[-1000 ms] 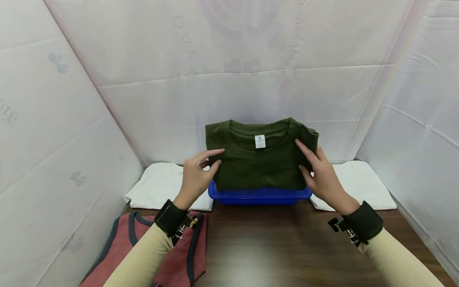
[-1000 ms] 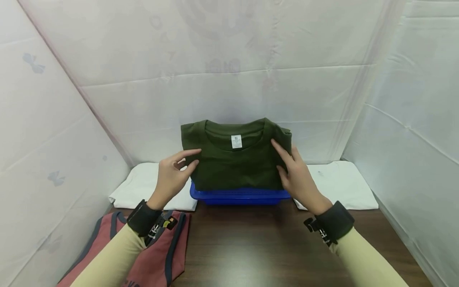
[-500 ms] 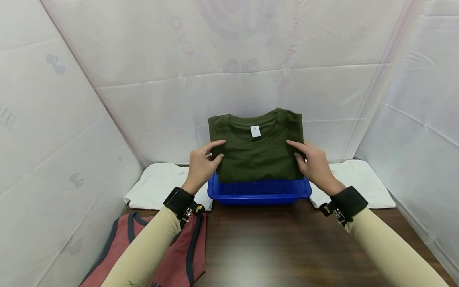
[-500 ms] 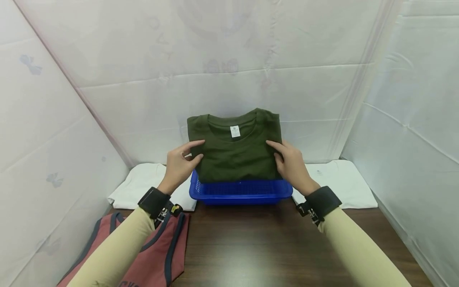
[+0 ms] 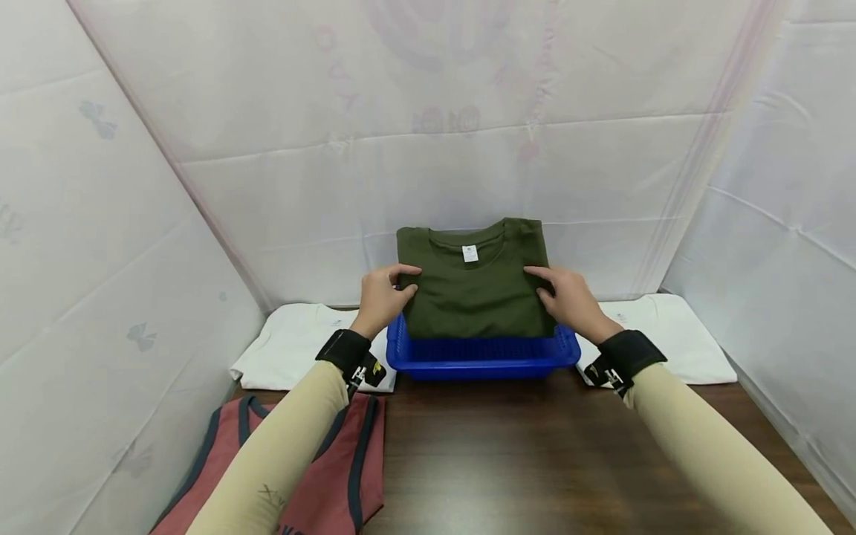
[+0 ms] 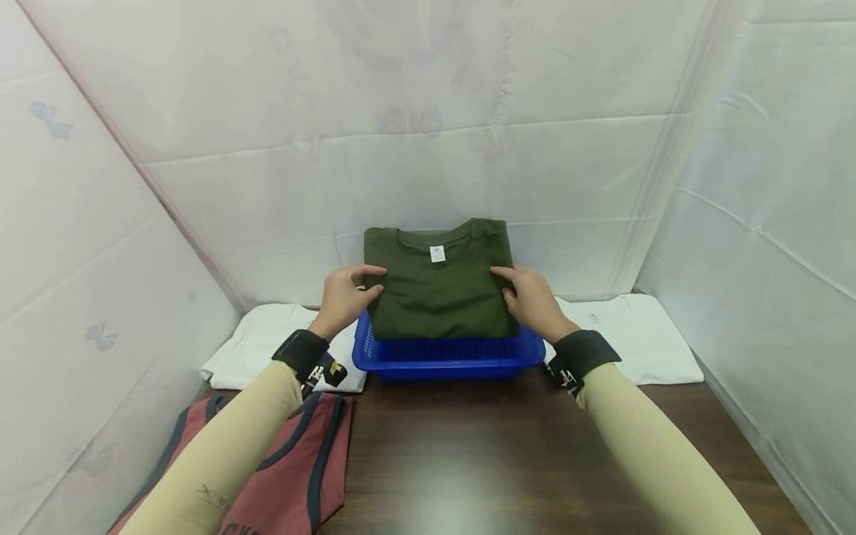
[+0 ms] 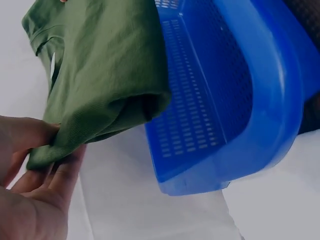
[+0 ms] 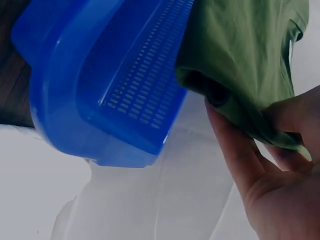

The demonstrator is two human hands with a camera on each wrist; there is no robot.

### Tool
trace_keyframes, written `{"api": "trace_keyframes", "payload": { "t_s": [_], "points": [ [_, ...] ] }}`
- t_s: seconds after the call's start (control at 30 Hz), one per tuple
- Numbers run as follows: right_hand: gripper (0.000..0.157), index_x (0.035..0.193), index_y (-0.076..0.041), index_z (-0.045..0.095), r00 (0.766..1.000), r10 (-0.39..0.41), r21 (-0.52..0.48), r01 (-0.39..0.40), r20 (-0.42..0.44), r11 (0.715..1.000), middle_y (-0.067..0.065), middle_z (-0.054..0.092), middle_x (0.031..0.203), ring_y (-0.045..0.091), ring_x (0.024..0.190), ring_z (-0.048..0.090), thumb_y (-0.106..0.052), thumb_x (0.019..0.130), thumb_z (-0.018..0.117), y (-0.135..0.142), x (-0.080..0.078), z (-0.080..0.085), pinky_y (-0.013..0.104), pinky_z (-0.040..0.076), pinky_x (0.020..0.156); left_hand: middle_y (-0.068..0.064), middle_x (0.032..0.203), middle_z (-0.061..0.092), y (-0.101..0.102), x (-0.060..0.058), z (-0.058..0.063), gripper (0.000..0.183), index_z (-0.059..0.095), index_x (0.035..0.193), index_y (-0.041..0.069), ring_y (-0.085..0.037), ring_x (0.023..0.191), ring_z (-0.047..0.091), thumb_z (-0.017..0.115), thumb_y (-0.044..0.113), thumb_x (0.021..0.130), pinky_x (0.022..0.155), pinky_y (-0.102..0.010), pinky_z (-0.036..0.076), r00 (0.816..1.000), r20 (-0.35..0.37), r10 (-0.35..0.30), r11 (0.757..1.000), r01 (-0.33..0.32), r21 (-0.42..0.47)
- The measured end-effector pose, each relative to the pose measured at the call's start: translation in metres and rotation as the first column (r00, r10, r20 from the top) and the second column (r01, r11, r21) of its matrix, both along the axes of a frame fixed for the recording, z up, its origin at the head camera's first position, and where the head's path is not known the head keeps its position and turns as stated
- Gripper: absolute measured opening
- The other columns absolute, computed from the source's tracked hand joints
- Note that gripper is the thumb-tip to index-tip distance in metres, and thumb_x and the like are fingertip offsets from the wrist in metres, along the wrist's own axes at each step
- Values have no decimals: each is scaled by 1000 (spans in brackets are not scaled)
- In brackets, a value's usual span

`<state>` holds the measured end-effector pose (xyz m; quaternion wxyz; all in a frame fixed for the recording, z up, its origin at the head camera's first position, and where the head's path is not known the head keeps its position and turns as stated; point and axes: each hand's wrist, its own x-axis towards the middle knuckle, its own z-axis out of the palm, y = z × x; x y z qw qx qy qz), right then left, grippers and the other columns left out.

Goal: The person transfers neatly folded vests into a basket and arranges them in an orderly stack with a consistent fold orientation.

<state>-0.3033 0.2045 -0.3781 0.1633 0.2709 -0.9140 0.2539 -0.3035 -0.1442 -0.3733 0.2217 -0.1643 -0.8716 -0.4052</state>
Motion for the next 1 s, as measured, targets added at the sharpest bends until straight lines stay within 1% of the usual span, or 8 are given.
{"api": "trace_keyframes", "payload": {
  "t_s": [0.1, 0.2, 0.3, 0.4, 0.57, 0.7, 0.83, 1.0],
  "points": [
    [46, 145, 2, 55, 996, -14, 26, 11, 92, 1000, 33, 58, 134, 16, 49, 34, 6, 99, 59, -1, -6, -2, 36, 34, 55, -19, 85, 73, 0, -6, -2, 27, 78, 116, 3, -33, 80, 66, 76, 1, 89, 76, -41, 53, 998, 68, 15, 998, -11, -62],
    [46, 145, 3, 54, 984, -20, 47, 12, 177, 999, 33, 62, 124, 15, 47, 35, 6, 99, 58, -3, -11, -8, 34, 36, 53, -19, 80, 70, 1, -12, -6, 28, 78, 117, 3, -35, 82, 64, 77, 1, 89, 76, -41, 51, 987, 159, 24, 993, -5, -119],
    [47, 145, 4, 54, 970, -25, 89, 4, 241, 996, 30, 66, 96, 13, 44, 35, 5, 99, 58, -3, -15, -16, 31, 36, 51, -19, 101, 74, 1, -17, -12, 29, 78, 117, 4, -35, 103, 66, 77, 2, 89, 88, -42, 53, 964, 264, 37, 987, 7, -161],
    [47, 145, 4, 53, 958, -23, 127, -15, 287, 992, 28, 66, 93, 12, 45, 36, 4, 99, 58, -4, -17, -23, 29, 36, 52, -18, 122, 71, 1, -20, -17, 31, 78, 117, 4, -35, 119, 62, 77, 1, 87, 97, -43, 52, 935, 352, 50, 979, 24, -202],
    [47, 146, 4, 53, 927, -32, 143, -23, 373, 989, 33, 59, 131, 13, 48, 39, 4, 99, 58, -4, -17, -31, 30, 38, 54, -17, 122, 72, 3, -23, -20, 34, 79, 115, 3, -30, 108, 65, 76, -3, 82, 85, -35, 53, 906, 421, 41, 959, 83, -271],
    [46, 146, 3, 53, 893, -58, 161, -17, 446, 987, 35, 51, 142, 18, 56, 47, 2, 100, 58, -5, -16, -33, 31, 40, 58, -16, 122, 73, 7, -24, -21, 34, 79, 115, 3, -26, 97, 63, 76, -2, 82, 72, -27, 47, 884, 466, 35, 946, 121, -302],
    [45, 145, 4, 54, 863, -66, 173, -25, 502, 985, 36, 46, 147, 22, 72, 54, 2, 100, 58, -6, -13, -32, 32, 42, 63, -18, 126, 70, 11, -23, -22, 33, 78, 116, 2, -31, 109, 65, 77, -2, 84, 75, -30, 52, 855, 518, 39, 945, 138, -298],
    [45, 146, 5, 52, 826, -58, 173, -48, 561, 984, 37, 42, 149, 16, 57, 47, 2, 101, 56, -5, -11, -35, 30, 40, 59, -18, 129, 69, 14, -22, -26, 32, 78, 117, 2, -31, 100, 71, 77, 0, 85, 74, -32, 57, 819, 571, 53, 939, 154, -308]
  ]
}}
